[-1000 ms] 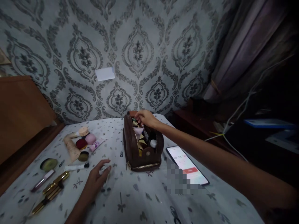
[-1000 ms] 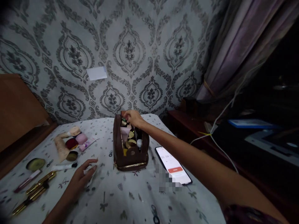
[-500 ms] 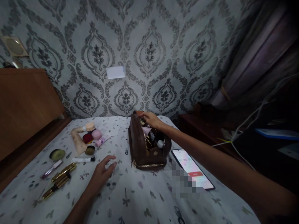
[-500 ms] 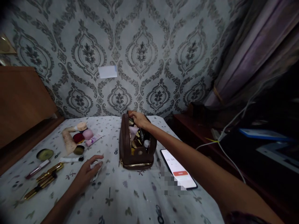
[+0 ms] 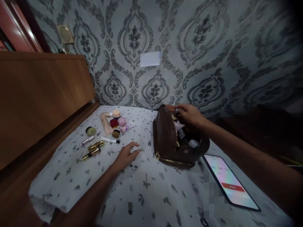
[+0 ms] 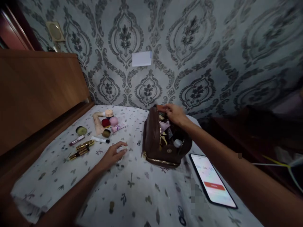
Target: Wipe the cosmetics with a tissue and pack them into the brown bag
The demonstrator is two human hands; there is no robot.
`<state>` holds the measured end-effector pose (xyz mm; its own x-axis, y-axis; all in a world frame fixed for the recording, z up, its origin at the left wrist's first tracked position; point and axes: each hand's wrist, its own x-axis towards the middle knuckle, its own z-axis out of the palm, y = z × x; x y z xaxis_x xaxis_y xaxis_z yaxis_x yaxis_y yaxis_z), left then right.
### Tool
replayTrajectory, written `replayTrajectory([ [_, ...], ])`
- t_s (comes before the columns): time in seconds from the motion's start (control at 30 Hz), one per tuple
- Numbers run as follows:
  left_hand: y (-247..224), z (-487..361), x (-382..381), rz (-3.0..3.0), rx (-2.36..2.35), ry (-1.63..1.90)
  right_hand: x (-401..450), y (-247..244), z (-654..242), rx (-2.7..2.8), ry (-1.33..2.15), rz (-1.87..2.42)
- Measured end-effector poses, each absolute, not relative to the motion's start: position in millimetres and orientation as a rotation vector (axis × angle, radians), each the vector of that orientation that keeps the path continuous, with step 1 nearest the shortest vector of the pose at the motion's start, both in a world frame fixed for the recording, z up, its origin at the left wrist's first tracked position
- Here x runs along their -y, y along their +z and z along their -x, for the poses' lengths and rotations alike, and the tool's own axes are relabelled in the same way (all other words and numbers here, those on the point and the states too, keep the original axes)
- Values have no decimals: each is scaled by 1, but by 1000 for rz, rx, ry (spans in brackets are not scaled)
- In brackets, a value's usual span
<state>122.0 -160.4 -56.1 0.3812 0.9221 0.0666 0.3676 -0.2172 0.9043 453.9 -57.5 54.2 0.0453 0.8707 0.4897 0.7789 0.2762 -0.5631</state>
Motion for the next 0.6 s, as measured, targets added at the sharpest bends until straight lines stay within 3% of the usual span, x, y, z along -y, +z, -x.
replayTrajectory([
  [0.13, -54, -116, 161, -1938, -1201, 831, 97, 82, -413, 1621, -208, 1314],
  [0.23, -48, -105, 156, -2003, -1333, 872, 136, 82, -363, 1583, -163, 1072],
  [0.43, -32, -69, 140, -2206, -1577, 903, 184, 13, -268, 1771, 382, 892],
  [0.6, -29, -53, 138, -2533, -1687, 317, 184, -56, -221, 1440, 1115, 1013],
])
